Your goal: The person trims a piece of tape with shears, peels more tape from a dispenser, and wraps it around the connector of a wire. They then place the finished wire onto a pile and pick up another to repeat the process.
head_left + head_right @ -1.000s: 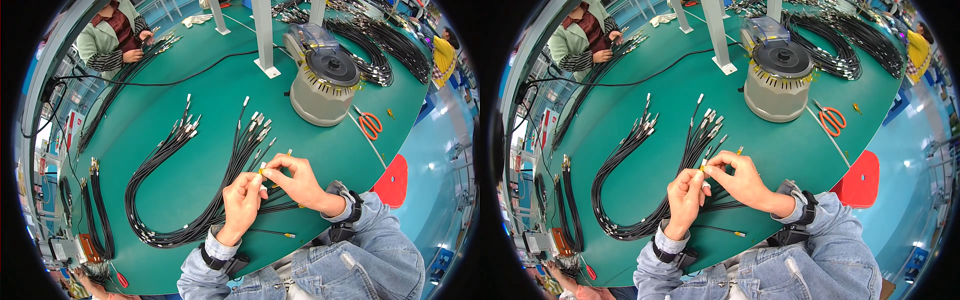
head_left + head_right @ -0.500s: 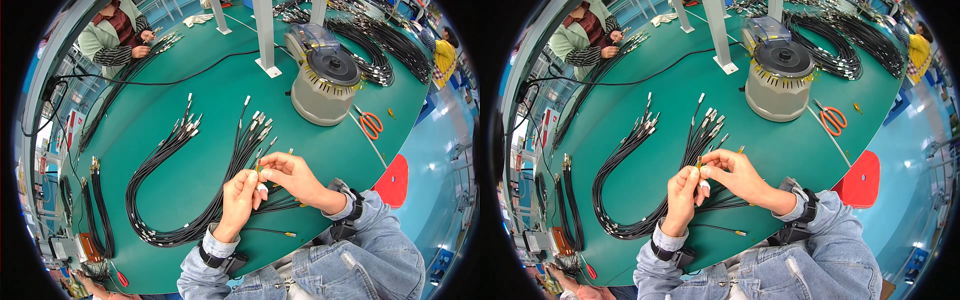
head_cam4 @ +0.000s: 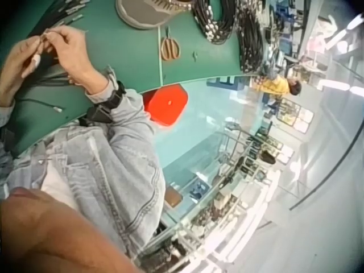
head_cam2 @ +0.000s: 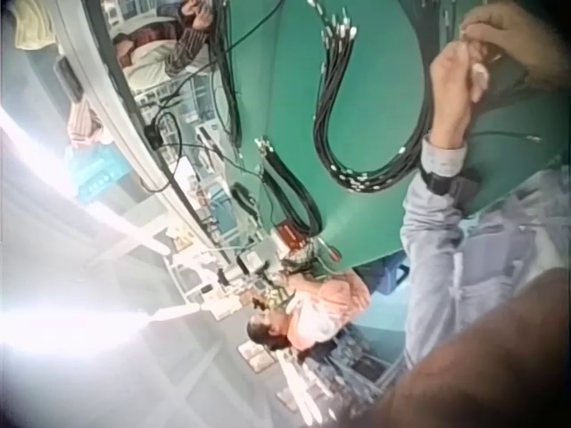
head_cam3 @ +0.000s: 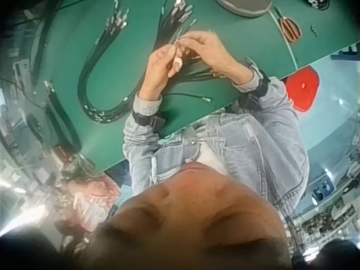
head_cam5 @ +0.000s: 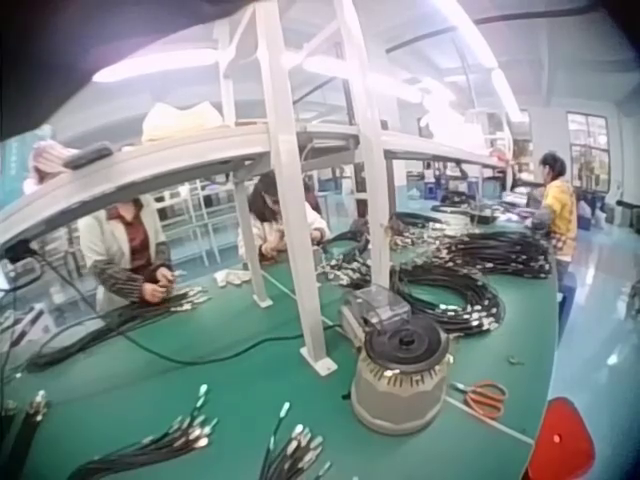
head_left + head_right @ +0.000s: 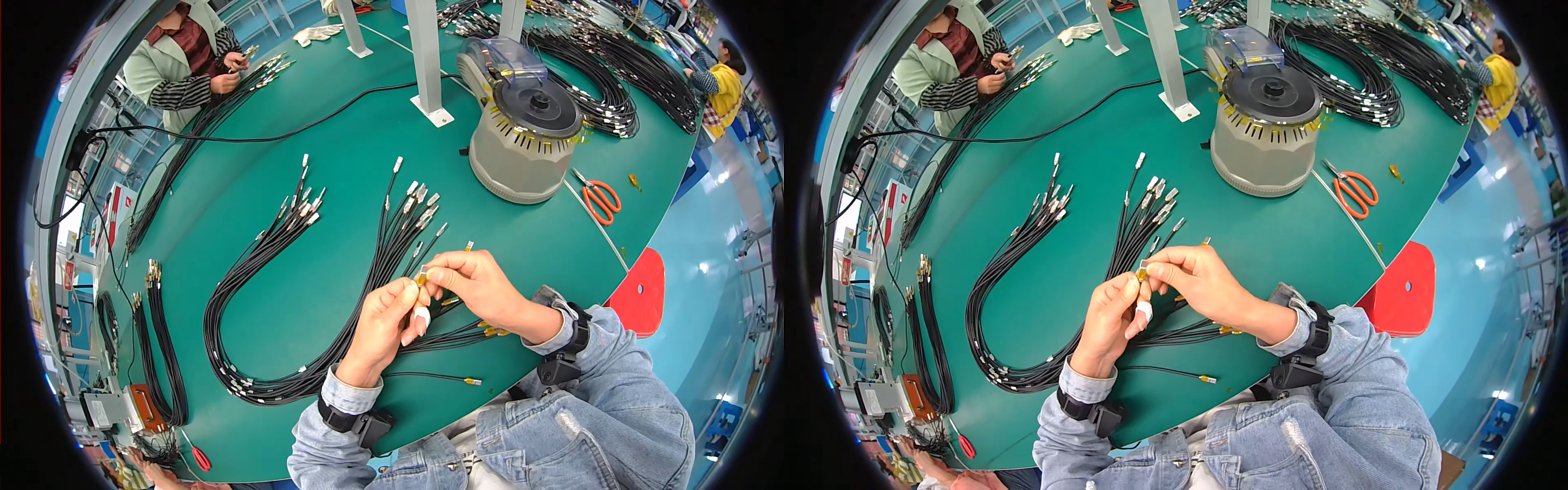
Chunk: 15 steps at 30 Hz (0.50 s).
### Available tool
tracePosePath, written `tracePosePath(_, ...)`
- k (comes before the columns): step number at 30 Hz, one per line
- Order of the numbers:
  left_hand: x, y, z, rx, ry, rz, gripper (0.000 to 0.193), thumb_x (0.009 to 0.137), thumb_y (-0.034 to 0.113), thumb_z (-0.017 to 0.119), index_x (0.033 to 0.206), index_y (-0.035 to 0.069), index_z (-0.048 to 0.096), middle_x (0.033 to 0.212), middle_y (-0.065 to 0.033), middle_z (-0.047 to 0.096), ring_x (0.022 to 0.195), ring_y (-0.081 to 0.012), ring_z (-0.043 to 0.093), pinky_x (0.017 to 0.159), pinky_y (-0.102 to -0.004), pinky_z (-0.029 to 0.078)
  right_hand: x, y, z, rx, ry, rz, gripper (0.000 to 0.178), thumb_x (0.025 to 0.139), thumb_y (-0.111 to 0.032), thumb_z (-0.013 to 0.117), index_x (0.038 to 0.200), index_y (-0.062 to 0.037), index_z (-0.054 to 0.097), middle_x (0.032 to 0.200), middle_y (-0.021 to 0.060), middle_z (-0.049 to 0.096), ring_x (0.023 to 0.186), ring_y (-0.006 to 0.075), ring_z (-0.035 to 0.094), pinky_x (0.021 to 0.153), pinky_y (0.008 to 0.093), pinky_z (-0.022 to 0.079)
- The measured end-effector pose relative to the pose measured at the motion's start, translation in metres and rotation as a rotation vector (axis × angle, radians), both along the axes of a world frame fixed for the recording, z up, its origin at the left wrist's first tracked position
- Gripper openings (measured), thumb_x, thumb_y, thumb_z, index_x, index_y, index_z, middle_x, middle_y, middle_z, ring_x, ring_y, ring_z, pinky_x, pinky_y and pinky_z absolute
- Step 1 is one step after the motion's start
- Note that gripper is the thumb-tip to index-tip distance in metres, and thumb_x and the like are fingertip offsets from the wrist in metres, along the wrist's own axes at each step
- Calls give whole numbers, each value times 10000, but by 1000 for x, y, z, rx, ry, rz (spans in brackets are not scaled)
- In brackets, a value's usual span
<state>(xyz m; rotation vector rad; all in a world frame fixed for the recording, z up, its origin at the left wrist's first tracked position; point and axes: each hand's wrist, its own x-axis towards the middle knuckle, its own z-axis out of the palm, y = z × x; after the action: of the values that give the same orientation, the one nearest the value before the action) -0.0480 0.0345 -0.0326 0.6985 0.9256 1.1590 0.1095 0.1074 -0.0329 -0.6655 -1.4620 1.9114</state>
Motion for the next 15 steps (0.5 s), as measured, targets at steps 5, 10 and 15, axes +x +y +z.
tracePosePath(5, 9, 0, -5, 259, 604, 69, 222, 866, 181, 574, 977, -11, 560, 782, -79, 628, 655, -144, 585, 612, -248, 469, 1, 9, 1, -33, 44, -125, 195, 902, -140, 504, 948, 30, 587, 747, 13, 543, 716, 86, 500, 679, 232, 425)
tracePosePath(10, -14, -27, 10, 270, 971, 31, 371, 732, 160, 701, 1048, 30, 558, 1013, -74, 611, 953, -222, 562, 835, -325, 434, 10, 21, -2, 21, 41, -253, 185, 903, -134, 490, 927, 19, 590, 750, 11, 527, 713, 83, 479, 677, 229, 406)
tracePosePath(15, -48, -93, 23, 498, 1454, -150, 501, 619, 161, 744, 1075, 67, 559, 1135, -50, 546, 1059, -263, 485, 850, -384, 399, 28, 19, 4, 131, 1, -196, 165, 895, -113, 495, 890, 22, 590, 756, 17, 528, 701, 83, 478, 661, 229, 406)
